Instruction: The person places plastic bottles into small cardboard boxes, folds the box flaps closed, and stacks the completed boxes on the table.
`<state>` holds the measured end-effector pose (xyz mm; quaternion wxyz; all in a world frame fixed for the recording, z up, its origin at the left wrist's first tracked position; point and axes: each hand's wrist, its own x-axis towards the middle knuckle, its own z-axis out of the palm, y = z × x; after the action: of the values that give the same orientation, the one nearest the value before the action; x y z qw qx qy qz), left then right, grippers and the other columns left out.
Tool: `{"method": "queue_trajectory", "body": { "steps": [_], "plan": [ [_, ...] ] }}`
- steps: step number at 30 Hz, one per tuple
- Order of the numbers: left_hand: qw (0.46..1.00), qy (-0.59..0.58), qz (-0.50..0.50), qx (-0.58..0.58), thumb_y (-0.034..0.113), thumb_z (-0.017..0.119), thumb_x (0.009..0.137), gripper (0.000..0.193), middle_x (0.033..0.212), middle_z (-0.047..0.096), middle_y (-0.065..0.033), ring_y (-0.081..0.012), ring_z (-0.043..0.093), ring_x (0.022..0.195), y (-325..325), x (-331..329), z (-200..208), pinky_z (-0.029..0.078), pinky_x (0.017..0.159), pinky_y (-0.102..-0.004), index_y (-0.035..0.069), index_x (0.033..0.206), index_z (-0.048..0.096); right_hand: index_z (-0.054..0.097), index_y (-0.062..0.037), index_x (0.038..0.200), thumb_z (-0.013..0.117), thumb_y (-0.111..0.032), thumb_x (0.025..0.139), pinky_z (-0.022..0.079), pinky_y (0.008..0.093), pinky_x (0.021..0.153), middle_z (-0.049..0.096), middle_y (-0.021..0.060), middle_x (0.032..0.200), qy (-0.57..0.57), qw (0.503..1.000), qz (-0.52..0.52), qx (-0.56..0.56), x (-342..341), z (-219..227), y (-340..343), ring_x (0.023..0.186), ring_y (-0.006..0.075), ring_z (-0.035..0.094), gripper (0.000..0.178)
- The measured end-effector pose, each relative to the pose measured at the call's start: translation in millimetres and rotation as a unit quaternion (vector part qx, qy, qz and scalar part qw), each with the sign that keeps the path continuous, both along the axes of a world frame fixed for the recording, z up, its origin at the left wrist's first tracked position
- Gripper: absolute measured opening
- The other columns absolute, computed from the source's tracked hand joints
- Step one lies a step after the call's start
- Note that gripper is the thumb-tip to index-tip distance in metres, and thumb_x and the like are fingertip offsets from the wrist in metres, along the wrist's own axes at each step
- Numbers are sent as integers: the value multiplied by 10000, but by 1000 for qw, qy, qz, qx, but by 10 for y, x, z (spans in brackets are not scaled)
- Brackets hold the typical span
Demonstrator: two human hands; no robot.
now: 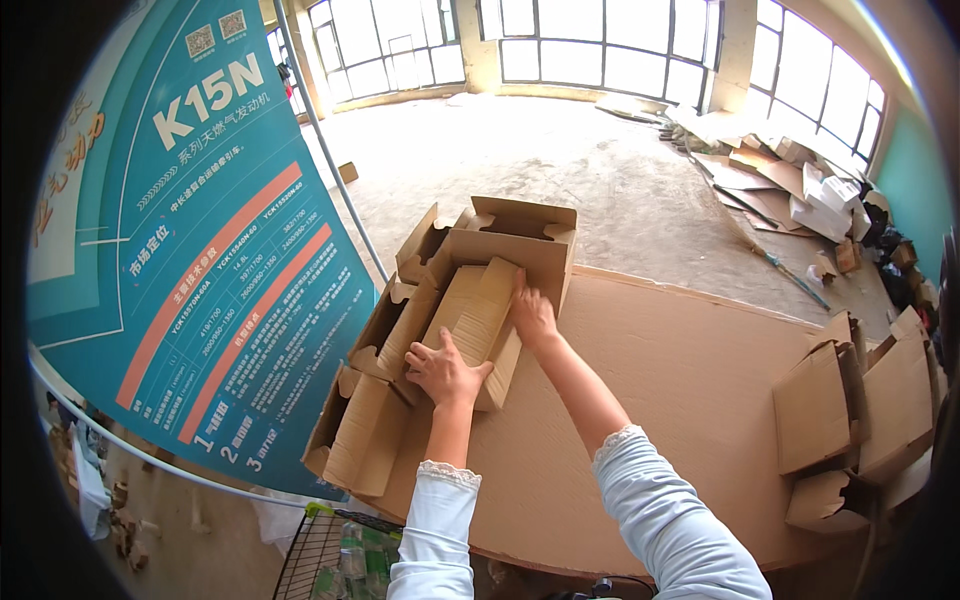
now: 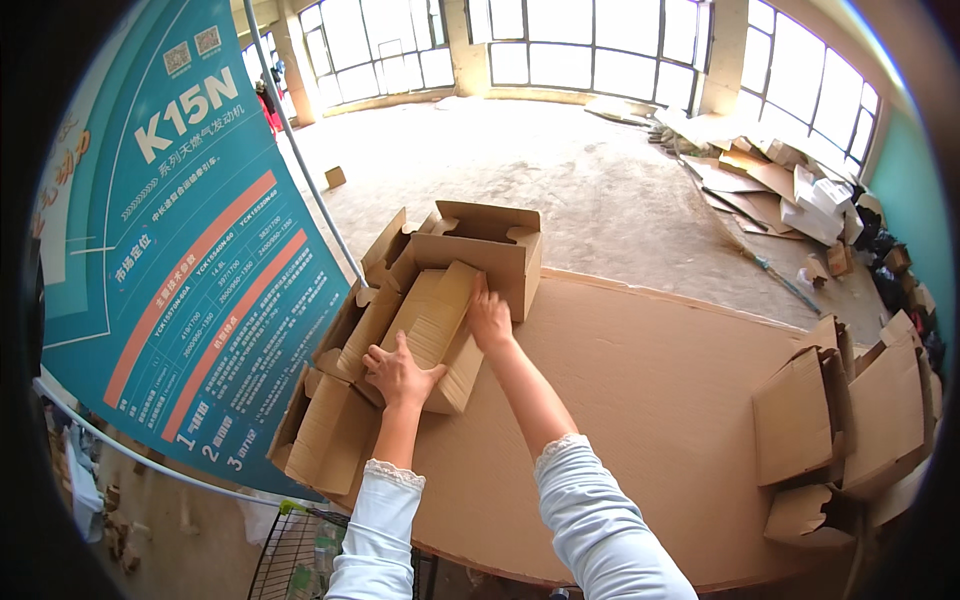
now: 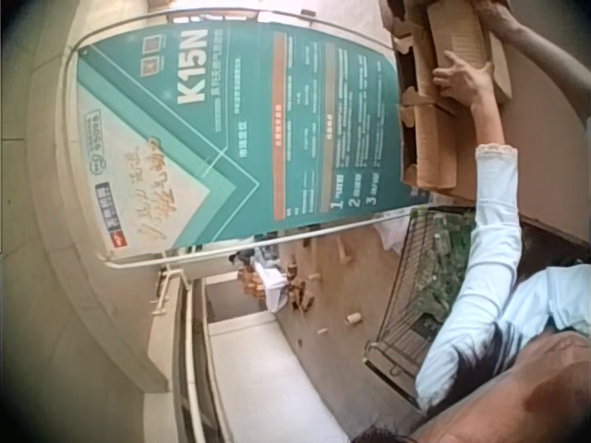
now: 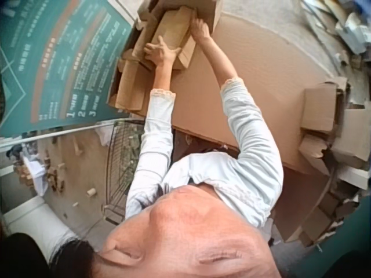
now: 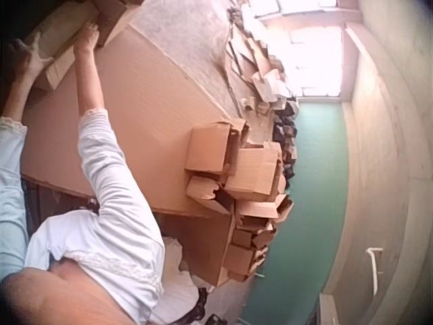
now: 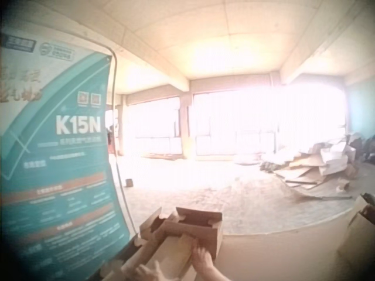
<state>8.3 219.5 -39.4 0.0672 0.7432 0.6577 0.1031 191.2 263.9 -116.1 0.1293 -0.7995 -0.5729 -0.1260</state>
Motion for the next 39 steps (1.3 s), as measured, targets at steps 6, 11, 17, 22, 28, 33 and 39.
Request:
{"method": "queue_trajectory", "body": {
  "steps": [6,11,17,22,28,33,39],
  "plan": [
    [999,5,-11,36,531,861,573,1000,1316,411,-252,-430,408,1238,-60,44,-22,415,963,-583,163,1410,457,137,50,1500,695,-45,753,487,423,901,573,237,1156,146,969,187,-65,-441,-98,-1333,1060,362,574,936],
    [998,-27,-44,19,628,774,647,1053,1499,260,-292,-472,292,1362,-78,-29,-171,310,1046,-642,172,1487,331,133,-13,1518,649,-133,863,331,409,1124,355,223,1481,280,933,160,-160,-755,139,-3445,1353,354,379,842],
    [980,-58,-122,145,732,573,772,981,1569,147,-265,-491,185,1415,-37,-124,-497,230,1051,-710,197,1533,263,300,-33,1469,696,-90,828,401,412,1070,471,245,1387,288,947,-138,-38,-729,131,-5706,1272,391,469,755],
    [906,-113,-247,325,406,651,864,809,1586,136,-218,-473,191,1421,-246,-416,-950,257,1055,-687,204,1536,250,316,-15,1456,688,-96,841,421,425,1037,501,249,1347,223,926,-306,2,-788,440,-6558,1236,404,489,723],
    [944,-109,-265,162,176,711,813,824,1595,123,-196,-442,173,1444,-1298,-667,-1059,254,1116,-606,171,1521,290,347,-44,1447,679,-72,828,395,421,1064,494,216,1360,142,950,-271,60,-159,727,-6608,1263,377,466,704],
    [937,-179,-272,123,72,699,790,801,1584,153,-211,-429,190,1442,-2199,-995,-1104,232,1166,-499,124,1499,330,370,-9,1416,666,-43,820,376,421,1084,476,204,1376,-11,962,-206,181,1057,1048,-6395,1288,373,442,666],
    [953,-208,-212,60,7,662,799,695,1559,233,-213,-395,291,1413,-2886,-1198,-880,289,1148,-452,52,1442,402,488,8,1338,746,-160,772,477,420,959,625,198,1176,91,931,-337,109,2412,971,-6251,1112,364,584,644]
  ]
}}
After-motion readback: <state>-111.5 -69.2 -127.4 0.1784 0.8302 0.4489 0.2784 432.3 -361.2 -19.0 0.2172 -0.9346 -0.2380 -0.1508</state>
